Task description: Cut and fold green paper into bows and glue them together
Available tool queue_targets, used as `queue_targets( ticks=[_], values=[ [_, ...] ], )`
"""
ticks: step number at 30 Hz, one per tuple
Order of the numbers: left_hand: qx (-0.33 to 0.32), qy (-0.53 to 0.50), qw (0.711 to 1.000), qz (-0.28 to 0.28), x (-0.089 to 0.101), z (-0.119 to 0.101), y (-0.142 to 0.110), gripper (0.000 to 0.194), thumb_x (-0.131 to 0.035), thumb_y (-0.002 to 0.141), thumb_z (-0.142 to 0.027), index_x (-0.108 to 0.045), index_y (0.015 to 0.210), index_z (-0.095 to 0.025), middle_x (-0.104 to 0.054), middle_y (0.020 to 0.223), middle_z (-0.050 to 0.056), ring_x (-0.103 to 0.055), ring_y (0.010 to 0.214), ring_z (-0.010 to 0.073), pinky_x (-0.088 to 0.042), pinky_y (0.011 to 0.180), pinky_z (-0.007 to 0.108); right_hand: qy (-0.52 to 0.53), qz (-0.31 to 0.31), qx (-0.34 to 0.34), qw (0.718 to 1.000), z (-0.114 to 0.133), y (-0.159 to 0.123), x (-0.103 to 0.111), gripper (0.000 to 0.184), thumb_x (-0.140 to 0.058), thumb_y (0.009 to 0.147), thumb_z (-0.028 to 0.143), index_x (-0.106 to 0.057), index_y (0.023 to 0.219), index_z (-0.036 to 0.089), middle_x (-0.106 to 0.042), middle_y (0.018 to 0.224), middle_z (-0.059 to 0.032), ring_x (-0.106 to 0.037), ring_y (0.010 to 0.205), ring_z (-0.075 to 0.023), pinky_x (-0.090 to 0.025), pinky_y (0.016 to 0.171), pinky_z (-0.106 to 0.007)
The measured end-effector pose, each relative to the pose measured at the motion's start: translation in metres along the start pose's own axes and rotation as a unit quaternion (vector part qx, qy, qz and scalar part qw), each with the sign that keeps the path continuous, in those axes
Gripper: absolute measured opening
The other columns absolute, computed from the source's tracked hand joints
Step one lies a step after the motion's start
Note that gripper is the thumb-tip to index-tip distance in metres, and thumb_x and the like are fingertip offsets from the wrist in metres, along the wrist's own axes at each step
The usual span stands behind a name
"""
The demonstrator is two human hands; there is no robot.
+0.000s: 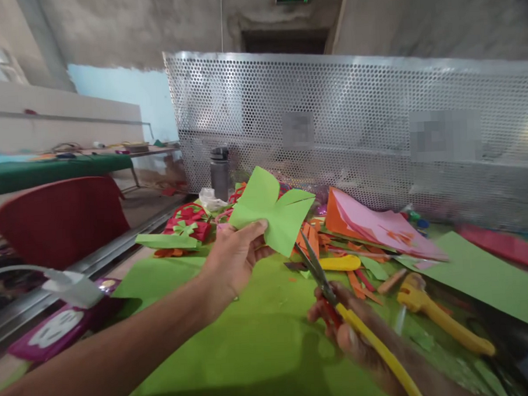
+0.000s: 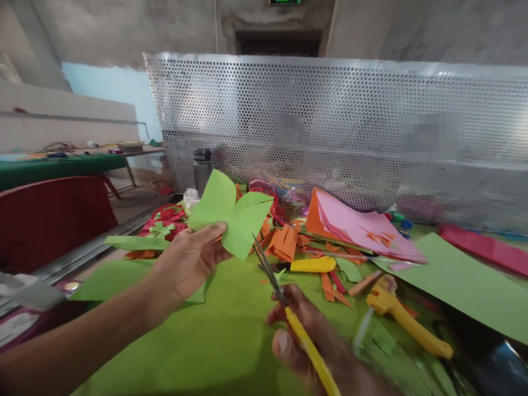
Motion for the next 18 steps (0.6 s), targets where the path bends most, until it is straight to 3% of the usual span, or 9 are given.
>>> queue_targets(
  ticks=[2,6,12,18],
  values=[
    [-0.003,-0.013,1.0,0.004,-0.003,-0.002,-0.001,0.015,-0.062,0.072,-0.004,-0.064,0.086,-0.009,-0.072,0.072,0.007,-0.067,0.057,0.0173,-0.058,0.053,0.028,0.014,0.038,-0.001,0.999,-0.001,-0.002,-0.005,0.051,-0.07,0.061,0.06,-0.056,0.097,0.026,-0.059,0.079,-0.0024,-0.058,0.068,-0.0173,-0.045,0.053,-0.025],
    [0.012,-0.028,0.999,0.012,-0.011,0.002,-0.004,0.011,-0.059,0.076,-0.004,-0.064,0.084,-0.009,-0.072,0.071,0.007,-0.068,0.059,0.0171,-0.059,0.055,0.029,-0.019,0.091,0.0,0.996,0.0,-0.005,-0.013,0.051,-0.057,0.069,0.067,-0.05,0.098,0.026,-0.053,0.069,0.0021,-0.042,0.048,-0.0097,-0.032,0.039,-0.018],
    [0.014,-0.043,0.998,0.039,-0.023,0.01,-0.01,0.012,-0.056,0.078,-0.003,-0.065,0.084,-0.009,-0.073,0.075,0.008,-0.069,0.062,0.0185,-0.06,0.058,0.032,-0.081,0.02,0.013,0.996,0.017,-0.009,-0.02,0.047,-0.045,0.077,0.068,-0.046,0.095,0.025,-0.046,0.06,0.004,-0.039,0.047,-0.0108,-0.027,0.037,-0.019],
    [0.006,-0.052,0.998,0.046,-0.023,0.011,-0.011,0.014,-0.056,0.079,-0.003,-0.066,0.087,-0.01,-0.073,0.076,0.008,-0.069,0.064,0.0185,-0.061,0.06,0.033,-0.111,0.013,0.021,0.993,0.02,-0.009,-0.024,0.047,-0.041,0.079,0.067,-0.043,0.098,0.023,-0.04,0.06,0.0048,-0.038,0.047,-0.0118,-0.03,0.039,-0.022]
  ],
)
Point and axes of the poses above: each hand's wrist, its own y-axis towards the middle knuckle, its own x-axis out of the back of the hand, z = x × y, the point moved 6 cm from there along y, towards the middle knuckle
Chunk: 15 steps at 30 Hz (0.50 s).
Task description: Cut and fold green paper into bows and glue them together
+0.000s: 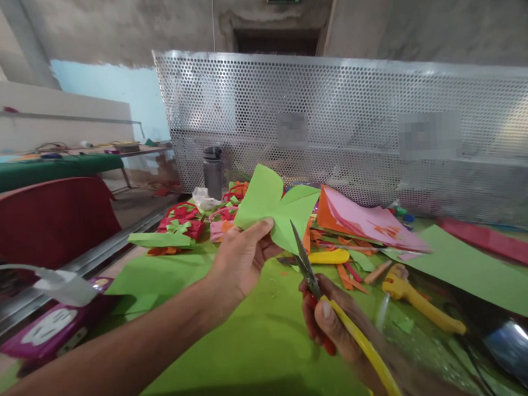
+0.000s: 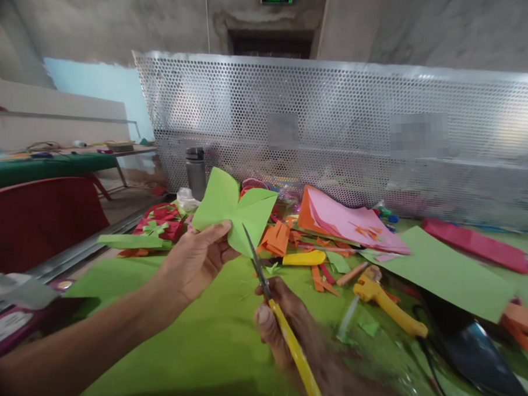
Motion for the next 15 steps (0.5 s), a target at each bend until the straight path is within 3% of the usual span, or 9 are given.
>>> queue_targets(
  ticks=[8,15],
  values=[
    [0.0,0.018,1.0,-0.002,0.0014,0.0008,0.0005,0.016,-0.058,0.078,-0.005,-0.065,0.091,-0.01,-0.073,0.078,0.008,-0.069,0.065,0.0184,-0.06,0.06,0.031,0.002,0.003,-0.007,1.0,0.0009,0.0002,-0.0008,0.043,-0.041,0.082,0.064,-0.042,0.096,0.023,-0.043,0.061,0.0041,-0.037,0.048,-0.0116,-0.029,0.04,-0.021],
    [0.0,0.022,1.0,0.002,0.0033,0.0031,0.0027,0.007,-0.061,0.077,-0.007,-0.065,0.081,-0.01,-0.073,0.076,0.008,-0.069,0.064,0.0178,-0.059,0.056,0.028,-0.009,0.018,0.005,1.0,-0.0054,0.0037,-0.0005,0.039,-0.045,0.082,0.061,-0.043,0.096,0.025,-0.039,0.062,0.0052,-0.036,0.047,-0.012,-0.029,0.04,-0.024]
  ],
)
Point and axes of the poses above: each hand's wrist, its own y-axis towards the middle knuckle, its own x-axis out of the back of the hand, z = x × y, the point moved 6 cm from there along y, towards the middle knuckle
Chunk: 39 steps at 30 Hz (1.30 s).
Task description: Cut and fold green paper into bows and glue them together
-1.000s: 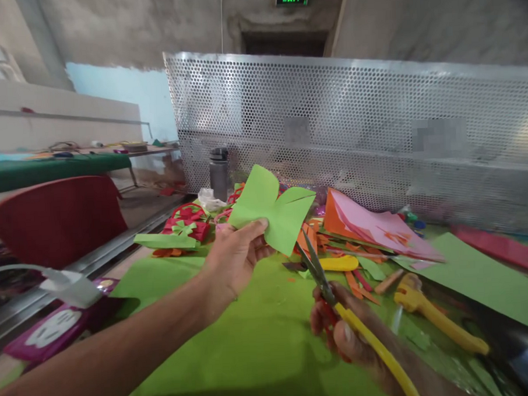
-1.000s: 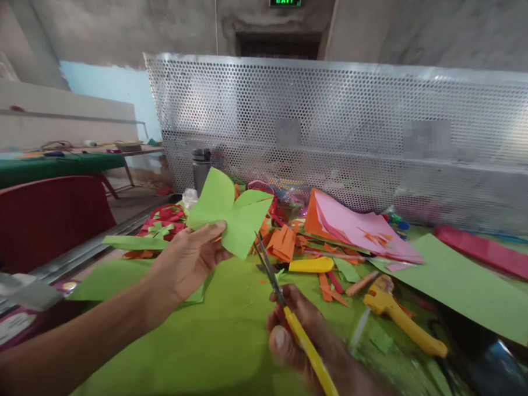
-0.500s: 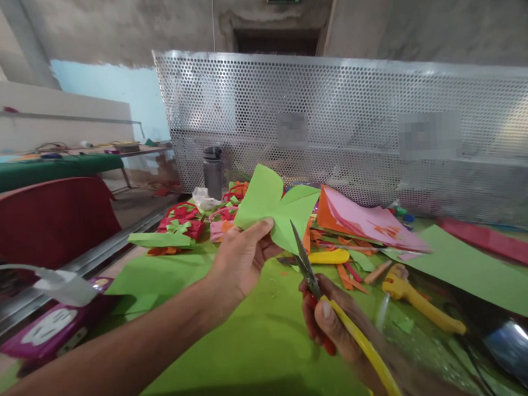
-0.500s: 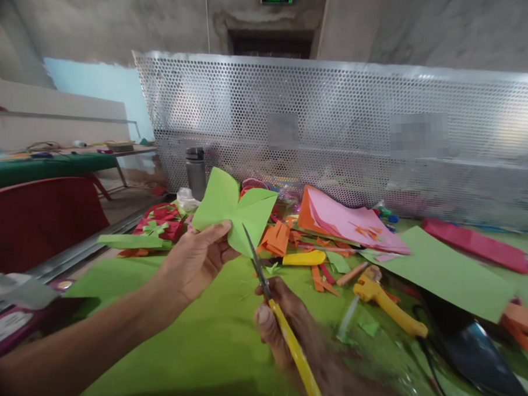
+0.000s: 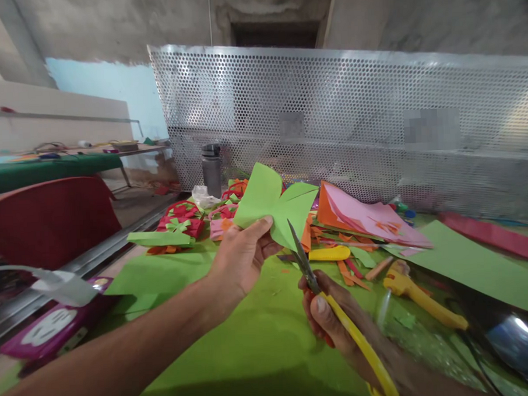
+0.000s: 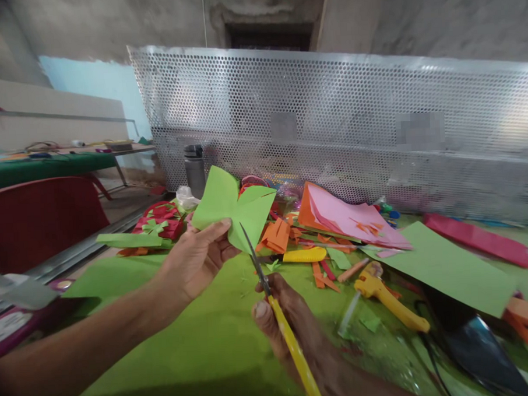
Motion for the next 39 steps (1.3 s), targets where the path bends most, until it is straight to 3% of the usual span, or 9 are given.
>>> queue_targets(
  ticks=[5,11,17,22,31,39],
  values=[
    [-0.001,0.0,1.0,-0.01,0.001,0.002,0.001,0.007,-0.061,0.075,-0.007,-0.064,0.08,-0.01,-0.073,0.076,0.007,-0.069,0.066,0.0184,-0.06,0.06,0.031,-0.012,-0.01,0.003,1.0,0.003,0.001,0.0,0.035,-0.041,0.084,0.059,-0.042,0.092,0.025,-0.037,0.056,0.0069,-0.032,0.043,-0.0113,-0.025,0.039,-0.024],
    [0.008,-0.005,1.0,-0.019,0.004,0.003,0.001,0.008,-0.061,0.075,-0.006,-0.064,0.08,-0.011,-0.073,0.076,0.006,-0.068,0.061,0.0159,-0.058,0.054,0.026,-0.028,-0.02,-0.026,0.999,0.004,-0.001,0.001,0.036,-0.042,0.083,0.059,-0.042,0.091,0.024,-0.037,0.053,0.0071,-0.032,0.042,-0.0115,-0.026,0.038,-0.023],
    [0.002,-0.002,1.0,0.011,0.001,0.003,0.001,0.006,-0.06,0.076,-0.007,-0.064,0.075,-0.011,-0.072,0.074,0.005,-0.067,0.062,0.0155,-0.057,0.055,0.026,-0.011,-0.038,-0.048,0.998,0.0,-0.005,0.003,0.033,-0.044,0.083,0.058,-0.044,0.089,0.025,-0.035,0.049,0.0082,-0.027,0.036,-0.0097,-0.02,0.033,-0.021],
    [0.005,-0.011,1.0,0.005,0.003,0.004,0.002,0.005,-0.062,0.074,-0.007,-0.064,0.074,-0.012,-0.072,0.073,0.004,-0.066,0.059,0.014,-0.056,0.052,0.023,-0.007,-0.024,-0.004,1.0,-0.007,-0.002,0.003,0.026,-0.051,0.082,0.051,-0.047,0.088,0.026,-0.03,0.046,0.0099,-0.024,0.032,-0.0078,-0.017,0.03,-0.02],
    [0.014,-0.012,1.0,-0.011,0.003,0.004,0.0,0.007,-0.062,0.072,-0.005,-0.063,0.072,-0.013,-0.071,0.069,0.002,-0.065,0.055,0.0139,-0.055,0.048,0.024,-0.036,0.008,0.002,0.999,-0.012,0.001,0.003,0.038,-0.038,0.086,0.06,-0.044,0.085,0.022,-0.02,0.05,0.0118,-0.017,0.034,-0.006,-0.015,0.031,-0.018],
    [0.007,-0.011,1.0,-0.003,0.006,0.005,0.003,0.005,-0.064,0.072,-0.008,-0.061,0.069,-0.011,-0.071,0.074,0.005,-0.067,0.063,0.0159,-0.057,0.057,0.027,-0.089,-0.015,0.041,0.995,-0.009,0.003,0.009,0.034,-0.042,0.086,0.055,-0.046,0.084,0.021,-0.027,0.057,0.0085,-0.025,0.041,-0.008,-0.021,0.037,-0.02]
  ],
)
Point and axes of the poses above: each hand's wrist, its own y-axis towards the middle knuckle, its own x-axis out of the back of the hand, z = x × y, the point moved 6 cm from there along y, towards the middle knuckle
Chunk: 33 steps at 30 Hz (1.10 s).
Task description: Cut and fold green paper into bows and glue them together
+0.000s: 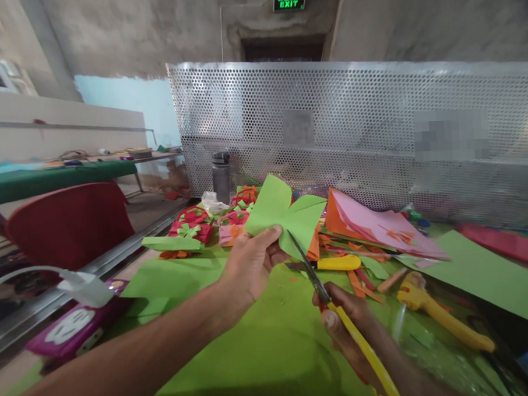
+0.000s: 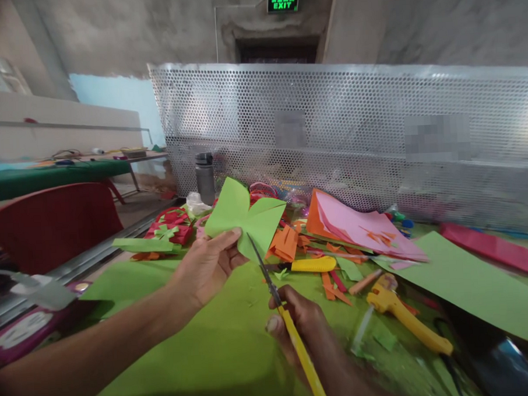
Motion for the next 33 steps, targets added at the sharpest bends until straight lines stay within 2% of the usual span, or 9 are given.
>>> queue_targets(
  ticks=[4,13,22,29,33],
  values=[
    [0.002,0.0,1.0,0.011,-0.0019,0.0016,-0.0012,0.005,-0.063,0.072,-0.007,-0.064,0.075,-0.011,-0.071,0.071,0.005,-0.067,0.059,0.0159,-0.057,0.054,0.027,-0.001,-0.003,0.032,0.999,0.0049,-0.0002,0.0012,0.034,-0.04,0.087,0.054,-0.047,0.088,0.021,-0.029,0.058,0.0076,-0.024,0.046,-0.0094,-0.019,0.042,-0.022],
    [-0.006,0.017,1.0,0.007,-0.0001,0.0066,-0.0019,0.008,-0.065,0.071,-0.009,-0.065,0.079,-0.01,-0.072,0.072,0.006,-0.067,0.062,0.0182,-0.059,0.058,0.031,-0.017,0.027,0.0,0.999,0.0024,0.0023,-0.0002,0.05,-0.035,0.082,0.069,-0.044,0.088,0.02,-0.029,0.06,0.0077,-0.025,0.049,-0.0096,-0.021,0.043,-0.023],
    [-0.004,0.016,1.0,0.019,-0.0015,0.007,-0.0036,0.006,-0.067,0.071,-0.01,-0.064,0.076,-0.01,-0.072,0.074,0.007,-0.067,0.062,0.018,-0.058,0.058,0.03,-0.019,0.005,0.026,0.999,0.0033,0.0002,0.0008,0.034,-0.038,0.088,0.053,-0.045,0.083,0.021,-0.03,0.058,0.0072,-0.029,0.044,-0.0084,-0.023,0.039,-0.021],
    [0.0,0.026,1.0,0.012,-0.001,0.007,-0.0039,0.01,-0.067,0.07,-0.011,-0.064,0.079,-0.009,-0.072,0.074,0.008,-0.067,0.062,0.0178,-0.057,0.057,0.029,-0.026,0.013,0.009,1.0,-0.0008,0.0006,0.0021,0.035,-0.038,0.087,0.056,-0.045,0.081,0.022,-0.023,0.053,0.0091,-0.02,0.041,-0.008,-0.016,0.037,-0.021],
    [0.0,0.036,0.999,0.001,0.0,0.0065,-0.0039,0.014,-0.067,0.069,-0.012,-0.065,0.083,-0.01,-0.072,0.072,0.006,-0.067,0.06,0.017,-0.057,0.056,0.028,-0.035,0.014,-0.006,0.999,-0.0025,0.0008,0.0029,0.04,-0.038,0.084,0.061,-0.044,0.08,0.021,-0.027,0.056,0.0077,-0.025,0.045,-0.0092,-0.021,0.041,-0.021]
  ],
)
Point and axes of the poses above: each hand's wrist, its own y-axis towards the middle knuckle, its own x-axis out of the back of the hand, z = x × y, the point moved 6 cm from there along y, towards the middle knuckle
